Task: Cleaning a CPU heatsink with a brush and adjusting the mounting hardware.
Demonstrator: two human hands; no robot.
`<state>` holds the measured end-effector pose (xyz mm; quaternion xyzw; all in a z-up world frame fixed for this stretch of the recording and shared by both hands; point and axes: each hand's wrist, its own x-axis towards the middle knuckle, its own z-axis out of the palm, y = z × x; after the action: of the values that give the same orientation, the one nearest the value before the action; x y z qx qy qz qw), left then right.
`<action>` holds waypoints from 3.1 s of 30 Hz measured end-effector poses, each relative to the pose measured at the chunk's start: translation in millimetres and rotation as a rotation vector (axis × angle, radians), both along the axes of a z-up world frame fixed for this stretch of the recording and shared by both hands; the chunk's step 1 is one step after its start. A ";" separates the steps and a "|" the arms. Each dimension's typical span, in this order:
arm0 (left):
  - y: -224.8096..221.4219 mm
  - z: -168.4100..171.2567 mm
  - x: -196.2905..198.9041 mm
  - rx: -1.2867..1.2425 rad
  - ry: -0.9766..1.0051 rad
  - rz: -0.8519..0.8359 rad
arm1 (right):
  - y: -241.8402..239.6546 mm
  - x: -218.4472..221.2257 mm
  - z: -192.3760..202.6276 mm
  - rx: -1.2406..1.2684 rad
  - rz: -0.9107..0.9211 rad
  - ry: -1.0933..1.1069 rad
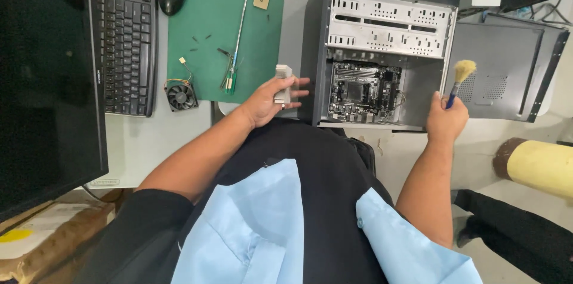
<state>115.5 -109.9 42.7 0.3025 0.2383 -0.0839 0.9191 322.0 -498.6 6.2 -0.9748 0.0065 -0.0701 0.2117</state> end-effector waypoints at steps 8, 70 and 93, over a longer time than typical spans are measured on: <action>15.0 0.8 -13.1 -0.047 0.041 0.130 | 87.3 -29.3 71.7 0.146 0.188 -0.241; 14.0 2.9 -54.5 -0.368 -0.109 0.273 | 240.4 -122.6 132.8 0.912 0.963 0.896; 12.2 -29.4 -61.0 -0.336 -0.347 0.155 | 210.1 -102.8 85.1 1.584 0.479 0.806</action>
<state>54.5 -97.7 13.4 0.1363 0.0820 0.0015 0.9873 219.2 -288.5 91.3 -0.4709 -0.0761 0.3456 0.8081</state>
